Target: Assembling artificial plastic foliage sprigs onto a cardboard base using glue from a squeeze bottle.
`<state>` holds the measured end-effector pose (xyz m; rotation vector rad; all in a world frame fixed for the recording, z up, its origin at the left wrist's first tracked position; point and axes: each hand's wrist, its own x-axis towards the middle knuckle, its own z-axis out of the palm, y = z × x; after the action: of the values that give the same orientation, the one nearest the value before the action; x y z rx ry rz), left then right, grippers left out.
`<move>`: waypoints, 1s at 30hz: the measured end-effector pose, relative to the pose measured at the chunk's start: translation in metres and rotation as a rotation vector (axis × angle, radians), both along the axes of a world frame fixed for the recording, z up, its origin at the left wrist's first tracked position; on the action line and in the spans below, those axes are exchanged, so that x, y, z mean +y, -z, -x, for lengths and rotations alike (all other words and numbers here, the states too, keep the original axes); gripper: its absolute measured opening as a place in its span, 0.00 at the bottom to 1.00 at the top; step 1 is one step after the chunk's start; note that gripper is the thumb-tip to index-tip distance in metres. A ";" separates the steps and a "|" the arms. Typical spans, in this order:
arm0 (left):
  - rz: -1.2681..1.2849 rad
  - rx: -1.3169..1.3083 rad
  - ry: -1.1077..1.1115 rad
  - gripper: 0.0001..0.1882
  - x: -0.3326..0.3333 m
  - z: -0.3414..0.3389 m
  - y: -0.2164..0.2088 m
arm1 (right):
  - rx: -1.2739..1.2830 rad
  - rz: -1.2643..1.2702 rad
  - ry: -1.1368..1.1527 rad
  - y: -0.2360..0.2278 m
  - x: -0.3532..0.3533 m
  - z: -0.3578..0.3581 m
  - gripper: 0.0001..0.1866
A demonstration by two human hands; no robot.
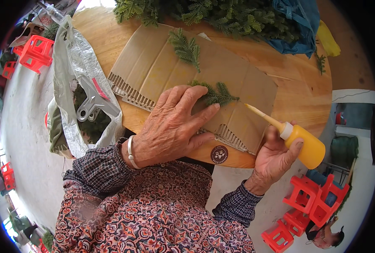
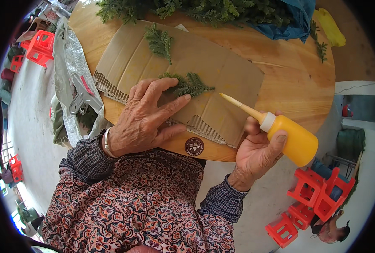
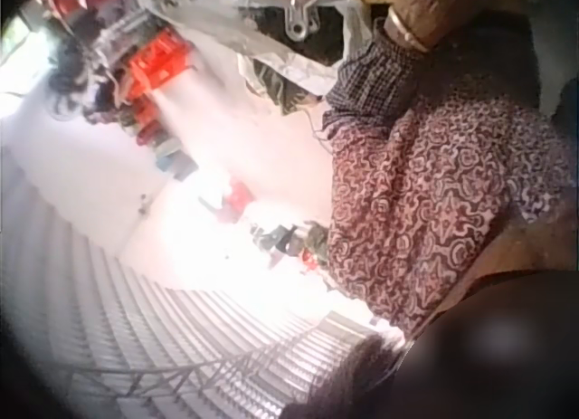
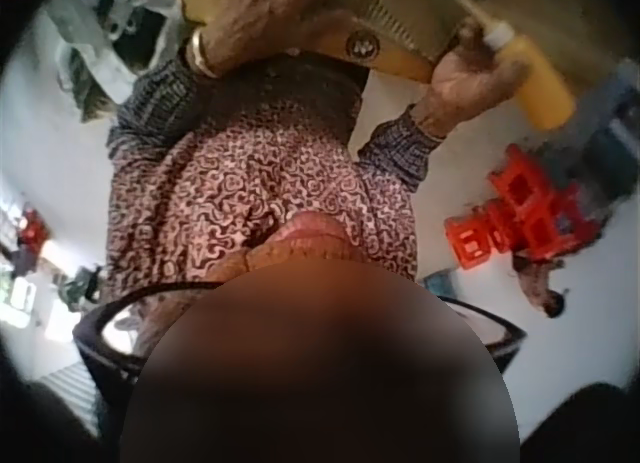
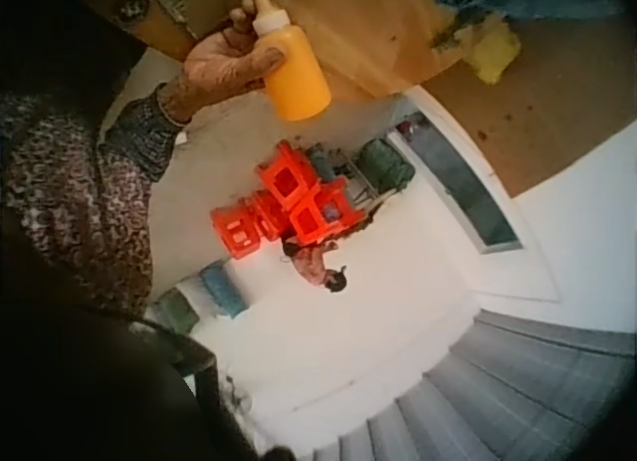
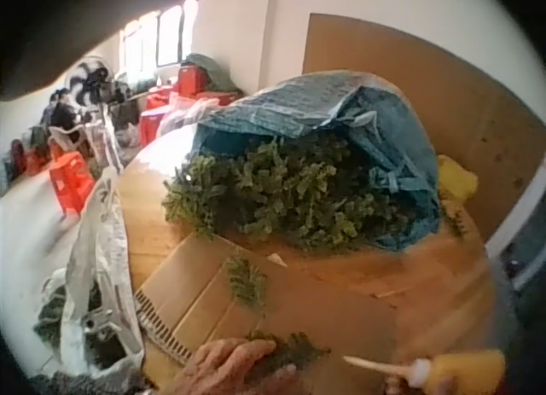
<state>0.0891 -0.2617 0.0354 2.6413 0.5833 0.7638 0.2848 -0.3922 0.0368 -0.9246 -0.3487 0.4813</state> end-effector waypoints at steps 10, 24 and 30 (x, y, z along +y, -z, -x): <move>-0.024 -0.047 -0.016 0.23 0.001 0.018 -0.003 | -0.015 -0.020 0.049 -0.004 0.001 0.013 0.24; -0.068 -0.203 -0.086 0.12 0.017 0.076 -0.011 | -0.005 -0.050 0.083 -0.021 -0.007 0.056 0.22; -0.013 -0.289 -0.423 0.08 0.016 0.187 -0.049 | -0.029 -0.038 0.088 -0.025 -0.012 0.062 0.23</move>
<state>-0.0981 -0.2456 0.0846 2.3770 1.0681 1.2442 0.2228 -0.4038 0.0620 -0.9064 -0.3405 0.3799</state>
